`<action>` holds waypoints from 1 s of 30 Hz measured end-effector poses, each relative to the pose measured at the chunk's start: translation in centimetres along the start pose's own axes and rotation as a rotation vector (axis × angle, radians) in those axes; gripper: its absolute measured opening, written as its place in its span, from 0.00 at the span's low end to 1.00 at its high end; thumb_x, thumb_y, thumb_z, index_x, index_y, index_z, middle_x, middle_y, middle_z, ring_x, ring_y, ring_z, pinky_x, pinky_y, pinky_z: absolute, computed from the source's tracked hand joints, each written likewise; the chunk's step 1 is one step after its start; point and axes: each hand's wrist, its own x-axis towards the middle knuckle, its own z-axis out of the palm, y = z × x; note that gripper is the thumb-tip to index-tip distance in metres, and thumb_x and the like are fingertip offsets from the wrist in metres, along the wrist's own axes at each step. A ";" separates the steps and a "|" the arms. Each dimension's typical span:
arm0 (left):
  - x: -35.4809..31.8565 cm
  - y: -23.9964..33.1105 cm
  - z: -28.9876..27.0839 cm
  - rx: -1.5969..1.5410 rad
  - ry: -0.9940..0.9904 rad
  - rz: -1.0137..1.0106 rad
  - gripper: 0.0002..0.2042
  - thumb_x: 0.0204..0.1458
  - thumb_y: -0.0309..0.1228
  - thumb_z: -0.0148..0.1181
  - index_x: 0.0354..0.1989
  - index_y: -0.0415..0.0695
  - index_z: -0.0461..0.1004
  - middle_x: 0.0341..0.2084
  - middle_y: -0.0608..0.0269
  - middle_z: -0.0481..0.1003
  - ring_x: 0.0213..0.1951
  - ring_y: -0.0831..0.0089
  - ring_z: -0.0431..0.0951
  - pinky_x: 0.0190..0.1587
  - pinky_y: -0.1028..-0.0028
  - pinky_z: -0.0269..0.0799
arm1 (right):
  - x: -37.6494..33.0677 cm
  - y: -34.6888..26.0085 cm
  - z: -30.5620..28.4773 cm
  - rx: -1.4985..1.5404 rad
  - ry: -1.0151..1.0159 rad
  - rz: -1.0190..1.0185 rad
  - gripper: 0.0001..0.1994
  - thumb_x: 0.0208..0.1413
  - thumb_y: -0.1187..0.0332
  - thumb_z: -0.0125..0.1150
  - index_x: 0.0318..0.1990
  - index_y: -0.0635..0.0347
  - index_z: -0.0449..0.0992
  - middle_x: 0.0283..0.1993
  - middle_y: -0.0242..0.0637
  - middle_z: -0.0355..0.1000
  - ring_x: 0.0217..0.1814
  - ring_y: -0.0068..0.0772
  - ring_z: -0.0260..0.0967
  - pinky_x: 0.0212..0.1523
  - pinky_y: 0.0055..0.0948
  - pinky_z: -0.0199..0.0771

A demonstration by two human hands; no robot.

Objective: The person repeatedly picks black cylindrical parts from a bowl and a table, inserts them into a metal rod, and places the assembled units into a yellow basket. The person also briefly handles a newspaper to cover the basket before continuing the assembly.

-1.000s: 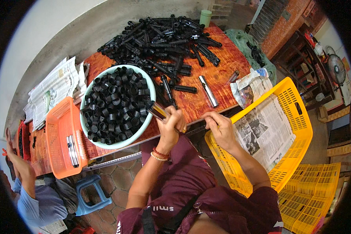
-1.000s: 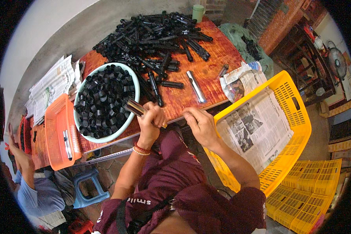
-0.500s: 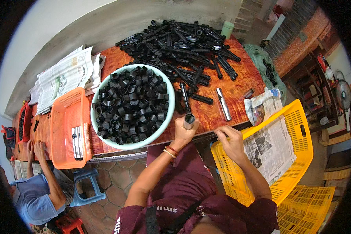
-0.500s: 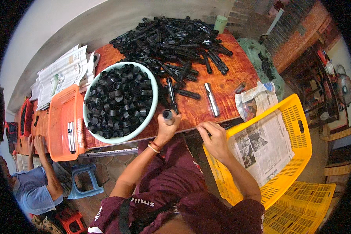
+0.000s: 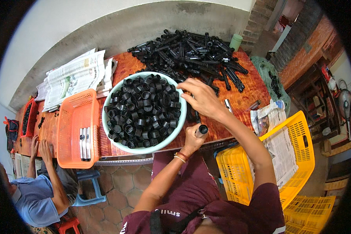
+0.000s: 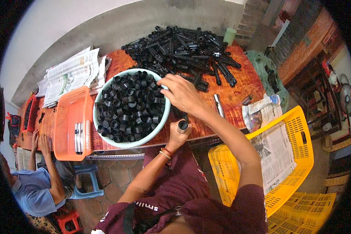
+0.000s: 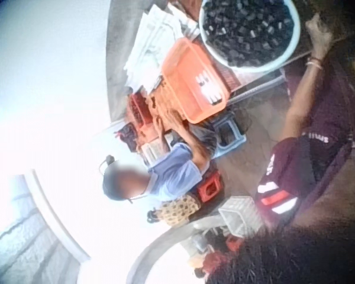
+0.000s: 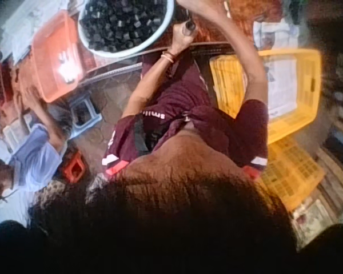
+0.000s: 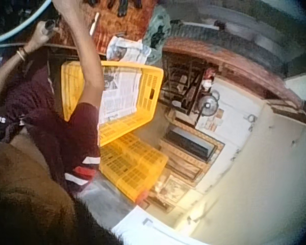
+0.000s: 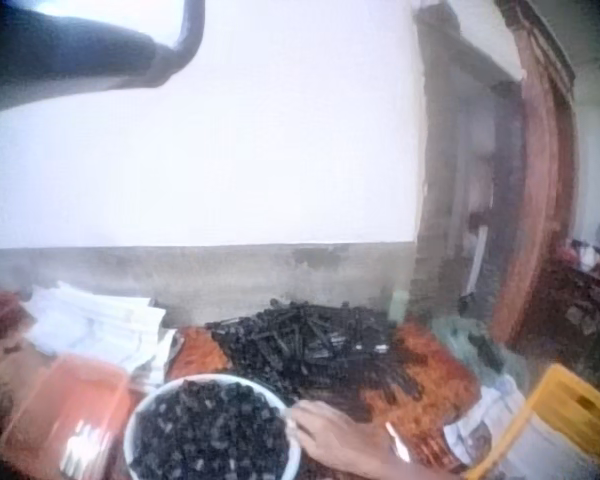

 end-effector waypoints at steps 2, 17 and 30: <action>0.1 0.0 0.3 -0.013 0.008 0.029 0.13 0.48 0.28 0.62 0.19 0.39 0.64 0.12 0.61 0.60 0.17 0.74 0.58 0.21 0.70 0.59 | 2.0 1.4 1.9 -0.054 -0.053 -0.056 0.13 0.54 0.71 0.57 0.47 0.62 0.74 0.46 0.40 0.71 0.47 0.44 0.67 0.48 0.39 0.68; 0.1 0.4 0.1 -0.006 0.020 0.043 0.13 0.47 0.27 0.63 0.19 0.39 0.65 0.12 0.60 0.61 0.16 0.74 0.60 0.21 0.70 0.59 | 0.5 0.9 -1.5 0.415 -0.147 0.089 0.14 0.49 0.72 0.61 0.45 0.59 0.78 0.38 0.38 0.68 0.44 0.34 0.67 0.46 0.30 0.68; -0.2 -1.1 0.3 -0.013 -0.030 0.033 0.08 0.43 0.25 0.64 0.33 0.37 0.75 0.19 0.53 0.75 0.24 0.65 0.79 0.27 0.70 0.69 | -10.8 -1.5 -2.9 0.545 -0.013 0.193 0.11 0.45 0.73 0.67 0.38 0.63 0.80 0.45 0.41 0.77 0.51 0.36 0.72 0.56 0.35 0.68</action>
